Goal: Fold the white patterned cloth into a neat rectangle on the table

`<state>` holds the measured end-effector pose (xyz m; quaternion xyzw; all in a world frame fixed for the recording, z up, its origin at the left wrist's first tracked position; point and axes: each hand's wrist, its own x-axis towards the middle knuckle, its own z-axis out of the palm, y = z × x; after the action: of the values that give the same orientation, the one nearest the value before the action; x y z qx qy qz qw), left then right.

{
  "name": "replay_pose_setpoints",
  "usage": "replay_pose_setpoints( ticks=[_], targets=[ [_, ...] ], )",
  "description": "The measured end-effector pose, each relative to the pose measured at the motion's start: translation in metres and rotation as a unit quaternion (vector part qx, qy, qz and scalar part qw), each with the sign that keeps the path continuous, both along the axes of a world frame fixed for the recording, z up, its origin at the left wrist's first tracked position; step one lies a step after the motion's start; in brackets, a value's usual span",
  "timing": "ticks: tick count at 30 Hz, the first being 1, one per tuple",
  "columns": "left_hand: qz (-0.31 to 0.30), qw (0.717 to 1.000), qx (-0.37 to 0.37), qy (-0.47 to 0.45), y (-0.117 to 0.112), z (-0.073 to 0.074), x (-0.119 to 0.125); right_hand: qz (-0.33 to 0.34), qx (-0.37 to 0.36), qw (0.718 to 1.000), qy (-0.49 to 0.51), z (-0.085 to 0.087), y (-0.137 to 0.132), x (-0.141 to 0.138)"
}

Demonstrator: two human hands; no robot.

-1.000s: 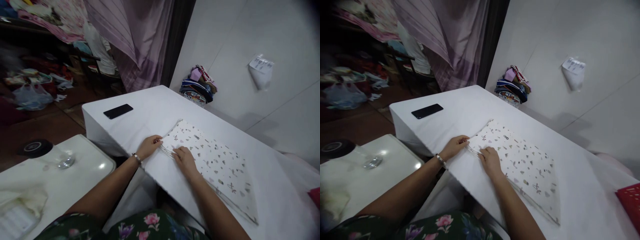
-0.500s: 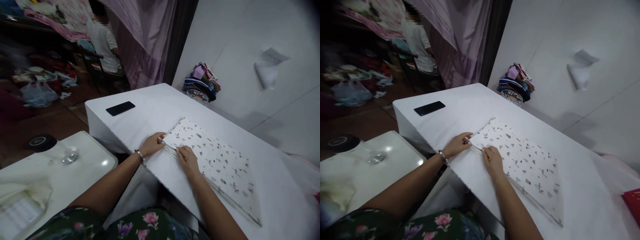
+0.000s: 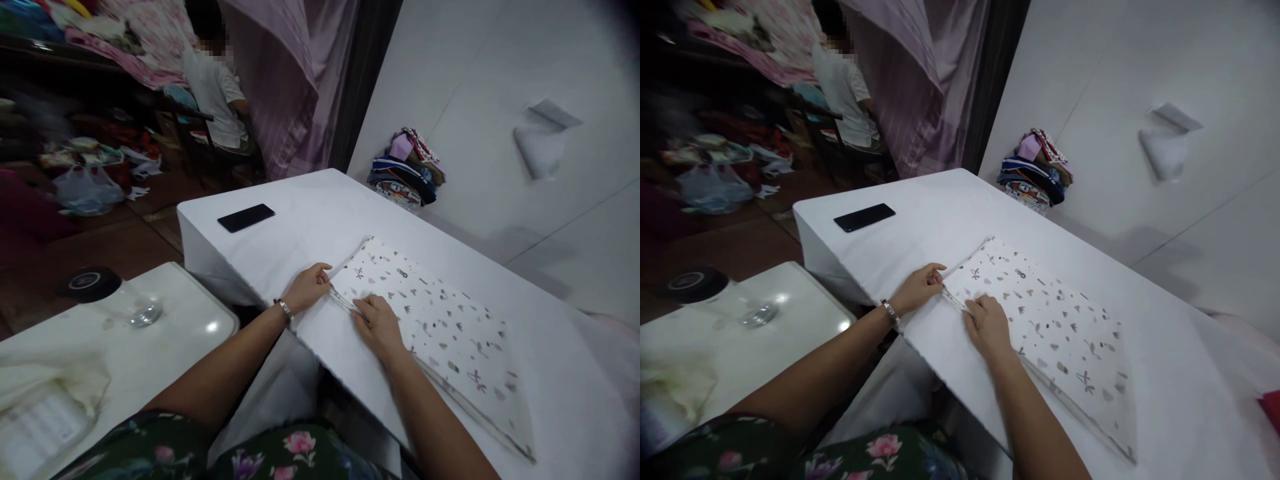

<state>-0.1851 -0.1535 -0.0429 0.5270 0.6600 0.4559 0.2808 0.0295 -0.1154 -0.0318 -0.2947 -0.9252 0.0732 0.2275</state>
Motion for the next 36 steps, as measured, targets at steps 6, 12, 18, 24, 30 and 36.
replay_pose_setpoints(
  ticks=[6, 12, 18, 24, 30, 36],
  targets=[
    [0.008, 0.999, 0.025, -0.041, 0.001, -0.004, -0.001, -0.025, -0.059, 0.997, 0.038, -0.006, 0.004, 0.000],
    [0.044, 0.998, 0.036, 0.015, -0.005, 0.003, 0.002, -0.041, -0.105, 0.991, 0.073, -0.005, 0.003, 0.001],
    [0.010, 0.973, 0.019, 0.232, -0.018, 0.016, 0.012, -0.035, -0.091, 0.992, 0.084, -0.005, 0.004, 0.001],
    [0.017, 0.967, 0.009, 0.255, -0.015, 0.009, 0.012, -0.027, -0.094, 0.991, 0.093, -0.007, 0.004, 0.001],
    [0.021, 0.968, 0.009, 0.250, -0.015, 0.010, 0.011, -0.020, -0.056, 0.994, 0.094, -0.002, 0.001, 0.003],
    [0.030, 0.973, 0.018, 0.229, -0.017, 0.010, 0.010, -0.008, -0.007, 1.000, 0.029, -0.001, -0.001, 0.001]
  ],
)
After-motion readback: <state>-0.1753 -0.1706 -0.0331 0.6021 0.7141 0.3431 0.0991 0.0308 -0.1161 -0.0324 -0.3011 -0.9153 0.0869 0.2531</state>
